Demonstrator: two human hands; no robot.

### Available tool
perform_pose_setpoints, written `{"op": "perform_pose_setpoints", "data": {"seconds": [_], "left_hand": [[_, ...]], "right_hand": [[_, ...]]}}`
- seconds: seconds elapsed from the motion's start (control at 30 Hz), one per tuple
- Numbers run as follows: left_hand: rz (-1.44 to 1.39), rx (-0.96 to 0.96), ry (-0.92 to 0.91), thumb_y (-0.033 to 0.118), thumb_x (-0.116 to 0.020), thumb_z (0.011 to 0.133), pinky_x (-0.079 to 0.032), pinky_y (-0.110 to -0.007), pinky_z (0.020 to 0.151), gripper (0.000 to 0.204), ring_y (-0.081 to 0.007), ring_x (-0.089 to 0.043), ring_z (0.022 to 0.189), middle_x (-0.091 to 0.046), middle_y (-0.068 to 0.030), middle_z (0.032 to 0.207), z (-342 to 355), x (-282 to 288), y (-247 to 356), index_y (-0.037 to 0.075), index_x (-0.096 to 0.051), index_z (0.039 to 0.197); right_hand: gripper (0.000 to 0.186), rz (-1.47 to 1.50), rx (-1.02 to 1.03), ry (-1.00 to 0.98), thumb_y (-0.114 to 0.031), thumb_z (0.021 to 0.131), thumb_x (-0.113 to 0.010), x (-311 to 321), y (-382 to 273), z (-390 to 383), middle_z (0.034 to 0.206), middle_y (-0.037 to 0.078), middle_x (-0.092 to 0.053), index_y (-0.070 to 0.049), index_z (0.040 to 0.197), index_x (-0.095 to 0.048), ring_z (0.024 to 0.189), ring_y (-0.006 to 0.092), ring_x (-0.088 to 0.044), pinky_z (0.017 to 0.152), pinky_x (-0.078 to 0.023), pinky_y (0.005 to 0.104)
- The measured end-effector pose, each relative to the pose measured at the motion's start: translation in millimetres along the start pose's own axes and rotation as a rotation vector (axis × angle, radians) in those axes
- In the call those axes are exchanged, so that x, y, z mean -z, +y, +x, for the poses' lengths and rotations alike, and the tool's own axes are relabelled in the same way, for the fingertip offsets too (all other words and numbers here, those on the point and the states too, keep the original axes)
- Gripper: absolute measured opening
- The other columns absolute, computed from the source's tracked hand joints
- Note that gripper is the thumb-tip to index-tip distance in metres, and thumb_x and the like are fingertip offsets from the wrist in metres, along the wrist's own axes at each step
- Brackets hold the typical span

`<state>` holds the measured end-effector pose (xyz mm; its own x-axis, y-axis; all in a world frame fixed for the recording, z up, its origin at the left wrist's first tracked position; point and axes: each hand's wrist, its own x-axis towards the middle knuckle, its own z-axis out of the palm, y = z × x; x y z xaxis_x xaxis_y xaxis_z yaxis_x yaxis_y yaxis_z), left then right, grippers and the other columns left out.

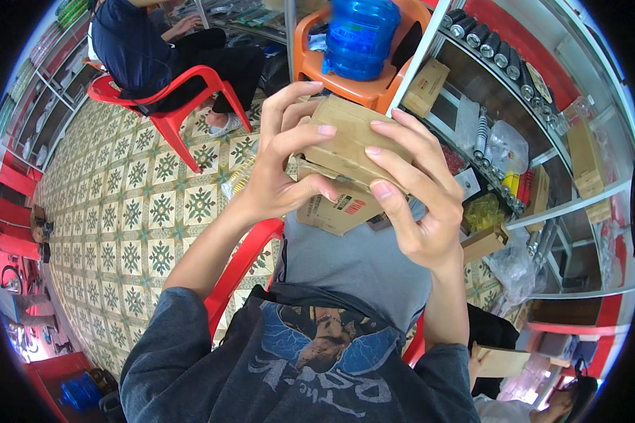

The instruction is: The person places various shock absorbers into their respective cardboard boxes and then organizes the boxes on a shelf.

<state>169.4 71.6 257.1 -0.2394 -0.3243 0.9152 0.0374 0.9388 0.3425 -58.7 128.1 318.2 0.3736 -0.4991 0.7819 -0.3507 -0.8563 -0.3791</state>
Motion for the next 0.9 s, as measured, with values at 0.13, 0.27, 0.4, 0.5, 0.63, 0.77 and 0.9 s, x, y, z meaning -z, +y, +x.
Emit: {"op": "perform_pose_setpoints", "data": {"seconds": [0.13, 0.27, 0.4, 0.5, 0.63, 0.77, 0.9], "left_hand": [[-0.033, -0.016, -0.031, 0.035, -0.082, 0.086, -0.050, -0.053, 0.104, 0.060, -0.0426, -0.050, 0.132, -0.033, -0.0260, 0.153, 3, 1, 3, 0.018, -0.055, 0.136], [-0.038, -0.017, -0.102, 0.031, -0.080, 0.089, -0.048, -0.053, 0.106, 0.051, -0.0419, -0.050, 0.133, -0.041, -0.0252, 0.148, 4, 8, 4, 0.016, -0.057, 0.132], [-0.088, 0.037, -0.027, 0.027, -0.078, 0.090, -0.047, -0.052, 0.106, 0.040, -0.0406, -0.053, 0.130, -0.050, -0.0230, 0.141, 4, 2, 9, 0.015, -0.061, 0.124], [-0.014, 0.039, -0.037, 0.029, -0.075, 0.093, -0.046, -0.052, 0.105, 0.034, -0.0405, -0.054, 0.128, -0.053, -0.0230, 0.140, 6, 6, 10, 0.015, -0.062, 0.122], [0.139, 0.028, -0.088, 0.033, -0.068, 0.097, -0.045, -0.052, 0.105, 0.028, -0.0407, -0.055, 0.127, -0.056, -0.0244, 0.138, 8, 10, 13, 0.016, -0.065, 0.120], [0.175, 0.041, -0.109, 0.034, -0.066, 0.098, -0.046, -0.052, 0.104, 0.026, -0.0408, -0.056, 0.125, -0.057, -0.0236, 0.137, 8, 15, 15, 0.016, -0.068, 0.118], [0.138, 0.051, -0.107, 0.034, -0.064, 0.101, -0.046, -0.053, 0.104, 0.024, -0.0409, -0.057, 0.124, -0.058, -0.0237, 0.135, 9, 12, 16, 0.015, -0.068, 0.115]], "right_hand": [[0.029, -0.069, 0.035, -0.068, -0.010, 0.094, -0.066, 2, -4, 1, 0.132, 0.024, -0.065, 0.001, 0.120, -0.072, 0.131, 0.0481, -0.055, 0.109, -0.043, 0.0531], [0.031, -0.100, 0.033, -0.101, -0.009, 0.090, -0.070, 1, -6, 2, 0.137, 0.016, -0.063, -0.005, 0.122, -0.072, 0.132, 0.0463, -0.052, 0.110, -0.044, 0.0521], [0.033, -0.185, 0.053, -0.116, -0.010, 0.091, -0.070, -2, -8, 4, 0.139, 0.016, -0.062, -0.004, 0.123, -0.070, 0.132, 0.0468, -0.052, 0.109, -0.045, 0.0521], [0.033, -0.185, 0.037, -0.147, -0.008, 0.094, -0.065, -1, -10, 7, 0.140, 0.017, -0.063, -0.002, 0.126, -0.068, 0.136, 0.0459, -0.051, 0.112, -0.044, 0.0512], [0.034, -0.177, -0.023, -0.165, -0.009, 0.094, -0.065, -6, -13, 5, 0.143, 0.017, -0.060, -0.002, 0.127, -0.068, 0.137, 0.0458, -0.050, 0.112, -0.044, 0.0519], [0.041, -0.208, 0.027, -0.180, -0.014, 0.091, -0.069, -11, -9, 2, 0.151, 0.015, -0.053, -0.002, 0.130, -0.066, 0.142, 0.0495, -0.043, 0.111, -0.045, 0.0551], [0.040, -0.219, 0.057, -0.099, -0.024, 0.090, -0.076, -18, 4, -5, 0.146, 0.014, -0.055, -0.007, 0.125, -0.067, 0.141, 0.0476, -0.044, 0.101, -0.055, 0.0521]]}}
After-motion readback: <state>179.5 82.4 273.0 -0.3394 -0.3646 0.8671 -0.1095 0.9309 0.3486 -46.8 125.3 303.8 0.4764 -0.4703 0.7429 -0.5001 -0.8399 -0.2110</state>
